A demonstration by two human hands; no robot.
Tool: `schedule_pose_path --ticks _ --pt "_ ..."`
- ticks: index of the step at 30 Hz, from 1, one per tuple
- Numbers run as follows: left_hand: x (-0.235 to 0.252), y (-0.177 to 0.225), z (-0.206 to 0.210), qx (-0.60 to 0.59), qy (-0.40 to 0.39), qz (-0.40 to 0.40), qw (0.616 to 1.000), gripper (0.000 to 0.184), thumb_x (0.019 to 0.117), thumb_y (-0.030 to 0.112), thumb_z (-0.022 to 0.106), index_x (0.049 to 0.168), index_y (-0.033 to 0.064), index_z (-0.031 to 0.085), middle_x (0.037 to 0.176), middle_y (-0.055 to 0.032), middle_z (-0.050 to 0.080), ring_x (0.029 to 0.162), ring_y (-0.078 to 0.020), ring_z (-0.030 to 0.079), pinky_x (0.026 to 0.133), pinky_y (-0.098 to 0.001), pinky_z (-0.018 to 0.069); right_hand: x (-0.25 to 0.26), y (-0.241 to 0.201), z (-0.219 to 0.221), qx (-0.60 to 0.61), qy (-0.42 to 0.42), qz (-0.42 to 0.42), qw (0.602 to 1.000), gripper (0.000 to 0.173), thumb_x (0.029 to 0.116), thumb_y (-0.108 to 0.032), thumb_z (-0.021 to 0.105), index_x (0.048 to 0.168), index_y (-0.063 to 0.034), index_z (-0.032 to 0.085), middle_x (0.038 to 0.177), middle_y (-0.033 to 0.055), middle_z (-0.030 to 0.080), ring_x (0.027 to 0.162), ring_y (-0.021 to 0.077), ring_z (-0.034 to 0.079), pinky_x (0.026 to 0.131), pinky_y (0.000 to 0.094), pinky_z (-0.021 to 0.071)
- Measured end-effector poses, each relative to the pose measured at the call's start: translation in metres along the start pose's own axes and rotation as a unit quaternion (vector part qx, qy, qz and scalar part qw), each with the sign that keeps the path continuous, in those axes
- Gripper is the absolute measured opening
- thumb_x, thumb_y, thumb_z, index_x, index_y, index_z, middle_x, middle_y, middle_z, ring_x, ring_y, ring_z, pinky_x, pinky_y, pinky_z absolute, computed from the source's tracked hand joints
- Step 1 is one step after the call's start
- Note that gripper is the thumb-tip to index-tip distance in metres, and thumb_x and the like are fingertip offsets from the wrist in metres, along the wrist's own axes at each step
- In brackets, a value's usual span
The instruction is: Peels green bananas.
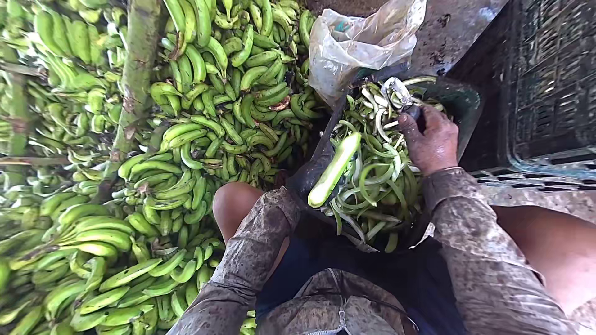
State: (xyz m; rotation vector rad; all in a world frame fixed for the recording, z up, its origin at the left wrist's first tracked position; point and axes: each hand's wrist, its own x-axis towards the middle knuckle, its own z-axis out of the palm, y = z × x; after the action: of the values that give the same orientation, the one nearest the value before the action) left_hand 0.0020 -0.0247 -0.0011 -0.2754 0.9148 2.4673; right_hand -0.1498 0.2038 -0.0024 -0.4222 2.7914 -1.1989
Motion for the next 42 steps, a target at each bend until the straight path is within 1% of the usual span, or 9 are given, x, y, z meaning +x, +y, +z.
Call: schedule_pose_path --ticks 2,6,12,16,19,22,24,31,42 --pt "0.006 0.009 0.009 0.134 0.168 0.065 0.974 0.056 0.1101 0.053 0.025 0.131 0.0115 0.056 0.081 -0.0059 0.06 0.056 -0.0123 0.06 0.046 -0.0267 0.0548 -0.015 -0.007 0.002 0.039 -0.014 -0.049 0.998 0.053 0.1047 -0.046 0.054 0.124 0.0017 0.065 0.115 0.0252 0.069 0.11 0.0391 0.067 0.098 0.061 0.0504" --pt "0.02 0.021 -0.001 0.319 0.408 0.186 0.835 0.056 0.1083 0.053 0.037 0.139 0.012 0.058 0.115 -0.0105 0.068 0.099 -0.0165 0.068 0.088 -0.0402 0.0585 -0.064 -0.03 0.026 0.157 -0.204 -0.156 0.954 0.038 0.0999 -0.037 0.061 0.117 -0.0048 0.07 0.099 0.0092 0.072 0.087 0.0187 0.07 0.08 0.0445 0.0605" --pt "0.006 0.011 0.013 0.262 0.222 0.085 0.935 0.055 0.1116 0.048 0.023 0.12 0.0098 0.062 0.085 -0.0042 0.066 0.067 -0.0103 0.064 0.057 -0.0273 0.0577 -0.013 -0.011 0.031 0.008 -0.152 -0.049 0.987 0.052 0.1026 -0.047 0.061 0.132 -0.0032 0.065 0.13 0.0256 0.064 0.115 0.0447 0.065 0.097 0.0677 0.0496" --pt "-0.001 0.006 -0.009 0.116 0.063 0.041 0.99 0.06 0.1093 0.054 0.024 0.142 0.0094 0.047 0.095 -0.0135 0.064 0.058 -0.0185 0.063 0.047 -0.0309 0.0572 -0.01 -0.007 0.021 -0.003 -0.049 0.054 0.997 0.062 0.1046 -0.056 0.048 0.125 0.0004 0.064 0.12 0.0264 0.066 0.111 0.0446 0.065 0.094 0.067 0.0491" --pt "0.012 0.009 0.002 0.186 0.284 0.158 0.927 0.051 0.1099 0.051 0.031 0.128 0.0117 0.058 0.087 -0.0069 0.065 0.065 -0.0135 0.064 0.056 -0.0299 0.0578 -0.036 -0.02 0.024 0.059 -0.083 -0.019 0.995 0.056 0.1053 -0.051 0.05 0.12 0.0006 0.065 0.106 0.0228 0.069 0.098 0.0386 0.069 0.088 0.0625 0.0528" --pt "0.029 0.015 0.001 0.282 0.476 0.304 0.776 0.051 0.109 0.042 0.045 0.147 0.0089 0.05 0.124 -0.0102 0.066 0.106 -0.0133 0.067 0.094 -0.0358 0.0573 -0.072 -0.039 0.035 0.099 -0.166 -0.105 0.976 0.05 0.1031 -0.047 0.055 0.122 -0.0024 0.067 0.109 0.0168 0.071 0.096 0.03 0.07 0.085 0.0547 0.058" --pt "0.036 0.025 0.003 0.254 0.515 0.355 0.738 0.05 0.1104 0.039 0.041 0.149 0.0075 0.045 0.13 -0.0124 0.062 0.111 -0.0145 0.064 0.096 -0.0361 0.0555 -0.085 -0.045 0.039 0.094 -0.209 -0.118 0.966 0.052 0.1026 -0.048 0.056 0.123 -0.0016 0.067 0.113 0.0183 0.069 0.098 0.0327 0.07 0.086 0.0562 0.0573" --pt "0.043 0.035 0.017 0.166 0.513 0.388 0.748 0.05 0.1091 0.039 0.046 0.149 0.0088 0.045 0.128 -0.0114 0.062 0.108 -0.0149 0.065 0.094 -0.0357 0.0559 -0.083 -0.044 0.037 0.092 -0.189 -0.137 0.968 0.053 0.1031 -0.048 0.055 0.122 0.0002 0.066 0.112 0.0198 0.068 0.097 0.0341 0.07 0.084 0.0558 0.0573" --pt "0.068 0.029 0.0 0.073 0.368 0.411 0.831 0.046 0.1103 0.044 0.036 0.138 0.0107 0.051 0.106 -0.0093 0.065 0.087 -0.0183 0.066 0.075 -0.039 0.06 -0.075 -0.04 0.026 0.208 -0.169 -0.115 0.957 0.042 0.1049 -0.044 0.051 0.114 -0.0073 0.069 0.081 0.0012 0.067 0.068 0.0087 0.062 0.064 0.0321 0.0547"
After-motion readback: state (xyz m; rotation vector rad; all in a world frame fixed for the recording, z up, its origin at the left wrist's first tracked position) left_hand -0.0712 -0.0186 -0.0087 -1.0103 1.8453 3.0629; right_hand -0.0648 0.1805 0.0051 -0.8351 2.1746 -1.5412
